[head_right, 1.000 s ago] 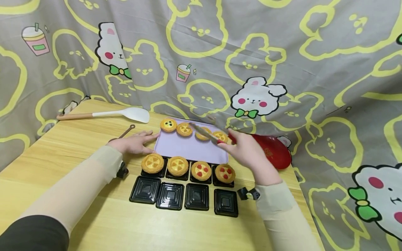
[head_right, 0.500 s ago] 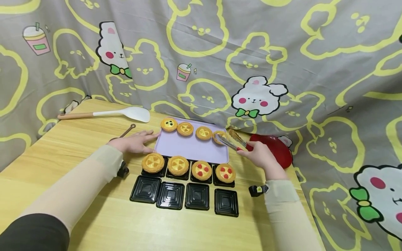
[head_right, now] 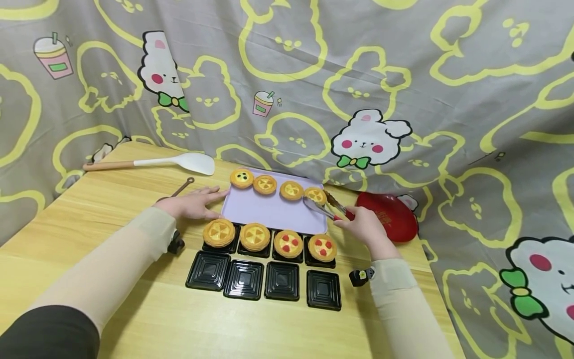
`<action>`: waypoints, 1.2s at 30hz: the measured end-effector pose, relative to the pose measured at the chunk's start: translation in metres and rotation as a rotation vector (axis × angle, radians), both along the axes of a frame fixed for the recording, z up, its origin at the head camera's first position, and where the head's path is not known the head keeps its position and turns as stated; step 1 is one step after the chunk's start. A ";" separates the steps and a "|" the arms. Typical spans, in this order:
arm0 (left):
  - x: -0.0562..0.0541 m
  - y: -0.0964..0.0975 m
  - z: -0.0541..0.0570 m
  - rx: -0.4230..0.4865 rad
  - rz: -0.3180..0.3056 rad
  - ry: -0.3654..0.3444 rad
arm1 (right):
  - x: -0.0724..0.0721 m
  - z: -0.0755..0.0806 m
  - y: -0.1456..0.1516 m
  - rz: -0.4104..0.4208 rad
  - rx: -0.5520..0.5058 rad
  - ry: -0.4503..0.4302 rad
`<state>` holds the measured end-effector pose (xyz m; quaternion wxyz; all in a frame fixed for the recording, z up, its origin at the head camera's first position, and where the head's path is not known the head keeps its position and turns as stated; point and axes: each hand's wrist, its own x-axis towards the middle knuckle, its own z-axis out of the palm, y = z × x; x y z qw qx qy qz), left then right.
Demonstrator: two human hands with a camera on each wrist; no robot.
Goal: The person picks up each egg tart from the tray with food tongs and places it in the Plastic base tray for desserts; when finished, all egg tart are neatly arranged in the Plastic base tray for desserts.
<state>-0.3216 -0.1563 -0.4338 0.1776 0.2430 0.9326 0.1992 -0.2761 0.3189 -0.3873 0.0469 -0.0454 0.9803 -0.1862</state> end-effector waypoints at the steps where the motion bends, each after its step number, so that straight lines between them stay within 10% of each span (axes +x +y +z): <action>1: 0.000 0.000 0.000 0.000 -0.001 -0.001 | 0.000 0.000 0.000 -0.005 0.002 0.002; 23: 0.000 0.000 0.000 0.001 0.007 -0.001 | 0.030 0.039 -0.045 0.083 -0.094 0.096; 36: -0.002 -0.001 0.000 0.012 0.004 -0.004 | 0.080 0.051 -0.108 0.629 -0.197 0.091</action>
